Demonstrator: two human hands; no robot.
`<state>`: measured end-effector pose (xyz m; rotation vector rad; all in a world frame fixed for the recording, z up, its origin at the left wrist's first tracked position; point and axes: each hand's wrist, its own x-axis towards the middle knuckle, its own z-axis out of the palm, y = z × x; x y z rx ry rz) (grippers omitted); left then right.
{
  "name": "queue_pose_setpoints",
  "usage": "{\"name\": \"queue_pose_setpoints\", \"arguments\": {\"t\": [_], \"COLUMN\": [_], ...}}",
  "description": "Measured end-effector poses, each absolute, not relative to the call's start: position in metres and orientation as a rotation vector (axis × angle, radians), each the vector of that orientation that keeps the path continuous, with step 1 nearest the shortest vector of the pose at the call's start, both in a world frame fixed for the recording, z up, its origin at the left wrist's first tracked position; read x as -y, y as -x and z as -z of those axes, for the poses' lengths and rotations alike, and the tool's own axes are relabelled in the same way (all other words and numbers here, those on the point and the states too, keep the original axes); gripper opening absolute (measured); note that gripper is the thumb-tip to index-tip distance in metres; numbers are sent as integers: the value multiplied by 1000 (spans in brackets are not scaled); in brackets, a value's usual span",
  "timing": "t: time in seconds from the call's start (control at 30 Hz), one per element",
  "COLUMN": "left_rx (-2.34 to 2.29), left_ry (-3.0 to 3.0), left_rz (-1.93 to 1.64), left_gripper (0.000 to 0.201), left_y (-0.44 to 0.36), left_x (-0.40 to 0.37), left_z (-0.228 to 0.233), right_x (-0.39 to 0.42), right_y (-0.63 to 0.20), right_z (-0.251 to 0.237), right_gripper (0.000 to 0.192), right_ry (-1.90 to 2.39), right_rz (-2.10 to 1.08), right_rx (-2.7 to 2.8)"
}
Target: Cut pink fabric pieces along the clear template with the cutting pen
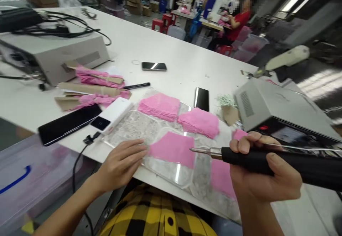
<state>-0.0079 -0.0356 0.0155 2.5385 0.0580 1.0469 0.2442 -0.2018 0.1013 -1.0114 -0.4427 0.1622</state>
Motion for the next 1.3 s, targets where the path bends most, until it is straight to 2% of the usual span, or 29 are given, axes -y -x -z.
{"name": "queue_pose_setpoints", "arguments": {"t": [0.1, 0.23, 0.47, 0.77, 1.07, 1.3], "left_rx": [22, 203, 284, 229, 250, 244], "left_ry": [-2581, -2634, -2834, -2838, -2809, -2811], "left_rz": [-1017, -955, -769, -748, -724, -718], "left_gripper": [39, 21, 21, 26, 28, 29], "left_y": [-18, -76, -145, -153, -154, -154], "left_x": [57, 99, 147, 155, 152, 152], "left_z": [-26, -36, -23, -5, -2, -5], "right_x": [237, 269, 274, 266, 285, 285], "right_y": [-273, -296, -300, -304, -322, -318], "right_z": [-99, -82, -58, -54, -57, -59], "right_gripper": [18, 17, 17, 15, 16, 16], "right_ry": [1063, 1086, 1061, 1018, 1006, 996], "right_rz": [-41, 51, -6, -5, 145, 149], "right_rx": [356, 284, 316, 360, 280, 272]}}
